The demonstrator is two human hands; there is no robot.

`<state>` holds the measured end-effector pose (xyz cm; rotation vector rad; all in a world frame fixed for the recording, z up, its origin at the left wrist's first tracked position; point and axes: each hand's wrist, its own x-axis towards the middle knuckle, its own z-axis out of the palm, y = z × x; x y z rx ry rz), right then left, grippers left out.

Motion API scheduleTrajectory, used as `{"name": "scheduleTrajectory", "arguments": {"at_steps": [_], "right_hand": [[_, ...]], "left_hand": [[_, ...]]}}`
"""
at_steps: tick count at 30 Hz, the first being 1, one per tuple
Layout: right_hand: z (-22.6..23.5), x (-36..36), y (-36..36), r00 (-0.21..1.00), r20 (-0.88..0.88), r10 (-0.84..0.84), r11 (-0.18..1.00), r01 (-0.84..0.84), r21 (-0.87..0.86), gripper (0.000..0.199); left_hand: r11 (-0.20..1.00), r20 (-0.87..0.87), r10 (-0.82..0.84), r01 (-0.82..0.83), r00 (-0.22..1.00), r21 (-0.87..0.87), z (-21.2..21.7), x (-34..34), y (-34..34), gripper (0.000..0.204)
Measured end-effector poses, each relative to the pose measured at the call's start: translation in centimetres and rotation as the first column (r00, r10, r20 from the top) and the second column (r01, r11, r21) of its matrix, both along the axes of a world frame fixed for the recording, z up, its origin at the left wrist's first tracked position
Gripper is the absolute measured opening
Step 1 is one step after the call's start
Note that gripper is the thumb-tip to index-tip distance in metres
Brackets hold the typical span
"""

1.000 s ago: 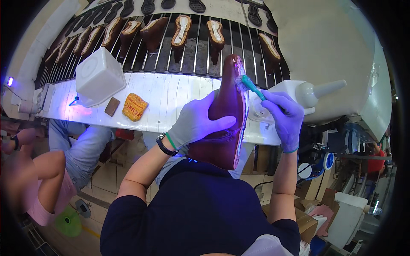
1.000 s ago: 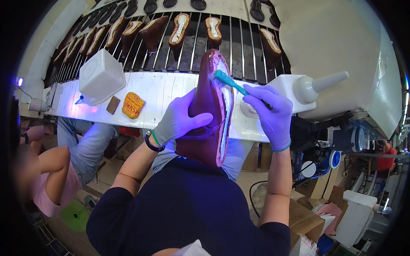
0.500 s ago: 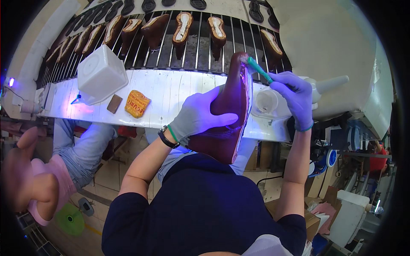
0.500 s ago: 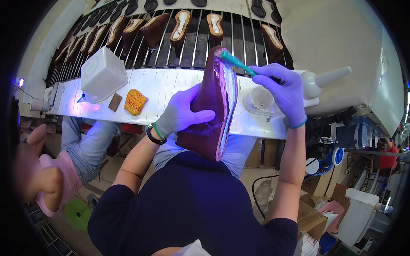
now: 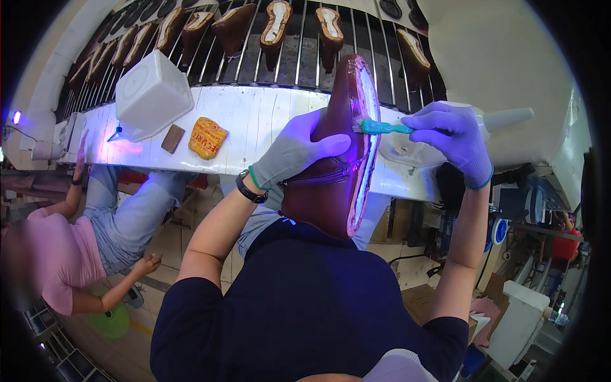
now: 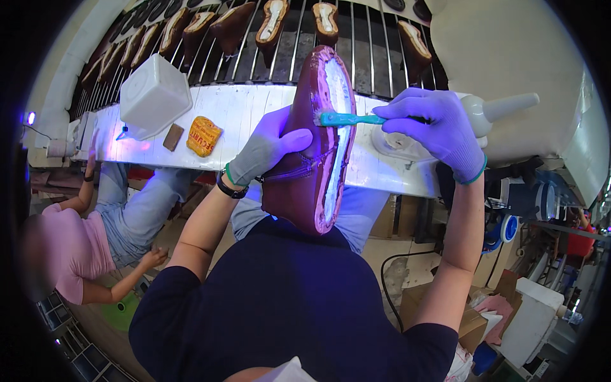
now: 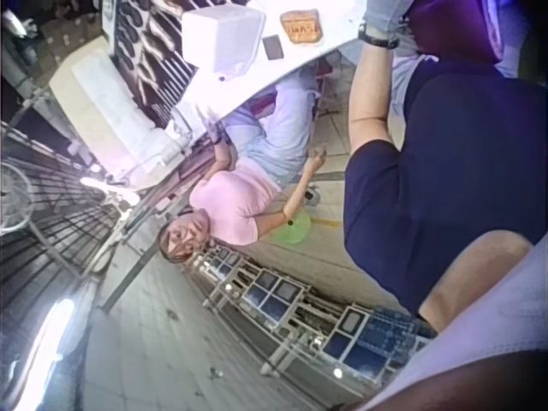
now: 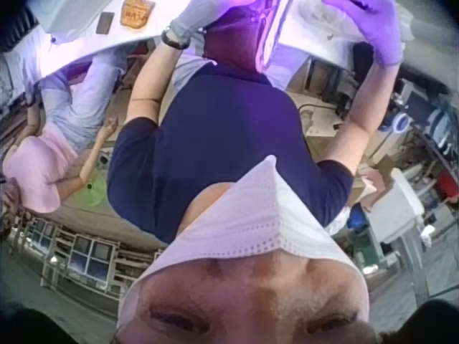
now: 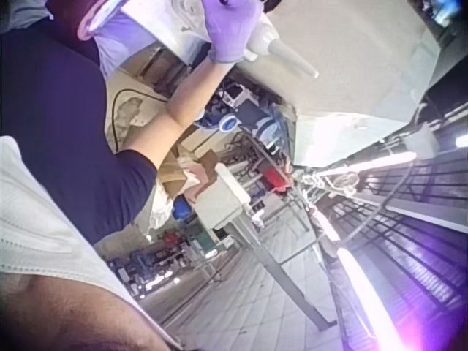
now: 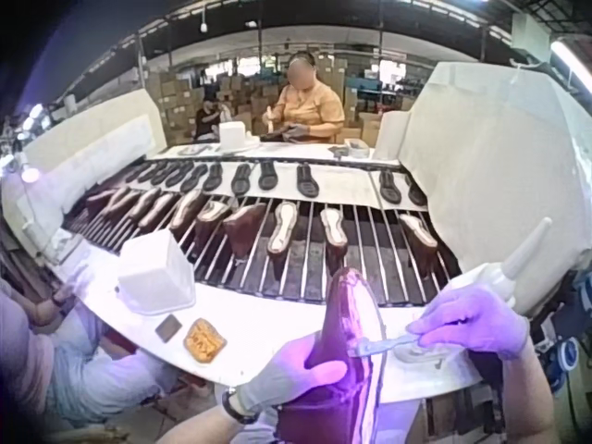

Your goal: Apply adhesive to the edges and surfaces of shoe components using a brush.

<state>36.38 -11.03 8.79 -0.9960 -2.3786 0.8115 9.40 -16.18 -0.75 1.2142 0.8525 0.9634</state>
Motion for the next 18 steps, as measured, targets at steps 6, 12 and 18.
{"name": "scheduleTrajectory", "arguments": {"at_steps": [6,12,18], "right_hand": [[-1.2,0.0,-1.1,0.995,-0.063,0.084,0.983,-0.093,-0.155,0.022],[-2.5,0.0,-4.1,0.984,-0.055,0.167,0.940,-0.176,-0.293,0.022],[-2.3,0.2,-3.5,0.994,-0.055,-0.094,0.969,0.079,-0.236,0.020]], "left_hand": [[1.000,-0.028,0.002,-0.003,1.000,-0.014,-1.5,-0.7,0.5,0.052],[0.998,-0.017,0.066,-0.066,0.998,0.018,-0.9,-0.7,0.6,0.048],[0.999,0.018,0.031,-0.031,0.999,0.012,-1.2,-0.6,1.1,0.045]]}}
